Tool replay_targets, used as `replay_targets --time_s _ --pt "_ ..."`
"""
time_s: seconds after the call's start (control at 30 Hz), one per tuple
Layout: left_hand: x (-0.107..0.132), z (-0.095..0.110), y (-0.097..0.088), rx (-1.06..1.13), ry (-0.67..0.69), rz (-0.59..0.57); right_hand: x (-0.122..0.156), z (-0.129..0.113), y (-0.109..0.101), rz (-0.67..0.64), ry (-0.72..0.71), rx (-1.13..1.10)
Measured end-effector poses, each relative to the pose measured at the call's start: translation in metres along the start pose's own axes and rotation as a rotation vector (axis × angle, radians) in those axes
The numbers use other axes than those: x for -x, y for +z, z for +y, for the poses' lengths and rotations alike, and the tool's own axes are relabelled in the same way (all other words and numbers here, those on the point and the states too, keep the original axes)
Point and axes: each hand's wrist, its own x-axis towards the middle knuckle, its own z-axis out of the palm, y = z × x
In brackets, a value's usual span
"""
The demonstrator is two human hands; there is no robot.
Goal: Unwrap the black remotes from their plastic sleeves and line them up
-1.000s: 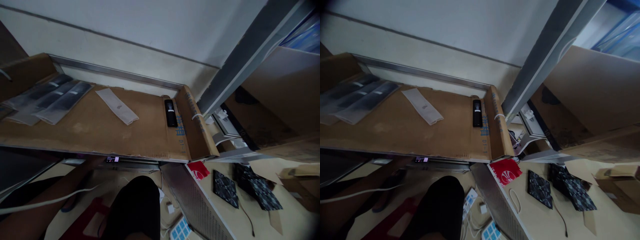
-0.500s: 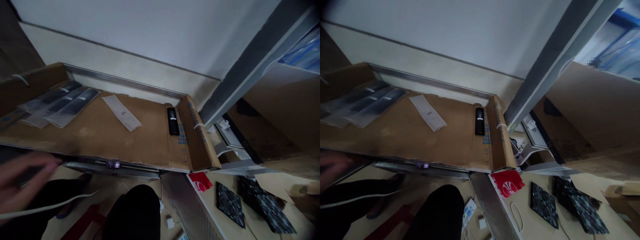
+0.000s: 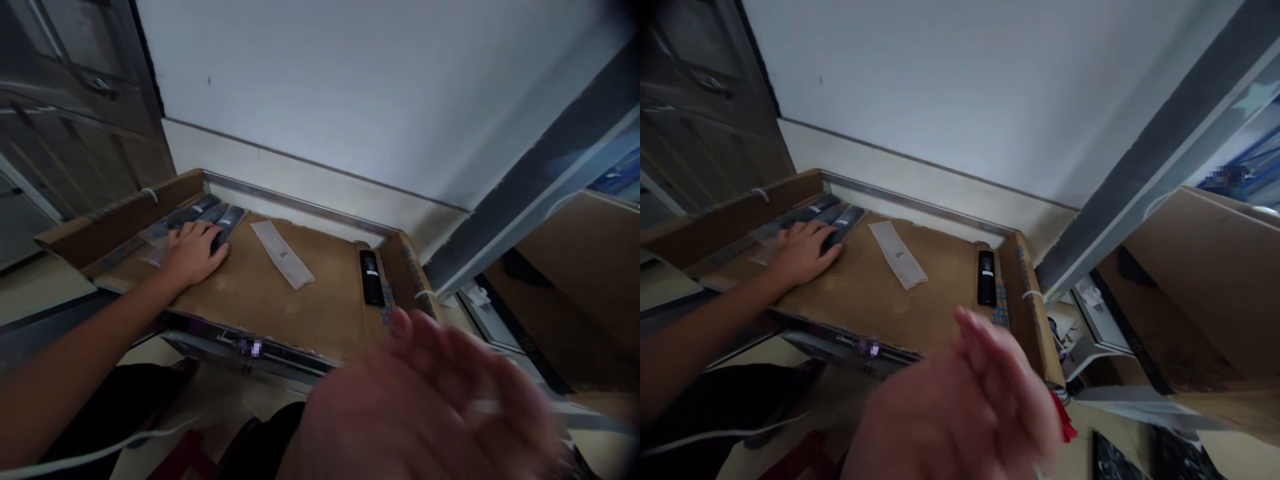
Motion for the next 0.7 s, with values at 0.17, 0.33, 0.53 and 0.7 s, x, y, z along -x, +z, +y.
replay_targets --time_s 0.17,0.33,0.53,0.7 --pt "-0.014 0.009 0.014 0.032 -0.163 -0.002 -0.088 -0.078 0.056 0.656 0.016 -0.693" --pt "-0.024 0.021 0.015 0.069 -0.355 -0.050 -0.108 -0.107 0.115 0.160 -0.130 -0.503" --pt "-0.027 0.003 -0.007 0.321 -0.280 -0.511 -0.103 -0.102 0.123 0.042 -0.168 -0.433" --pt "0.006 0.005 -0.012 1.284 -0.517 -0.369 -0.105 -0.104 0.125 -0.056 -0.132 -0.669"
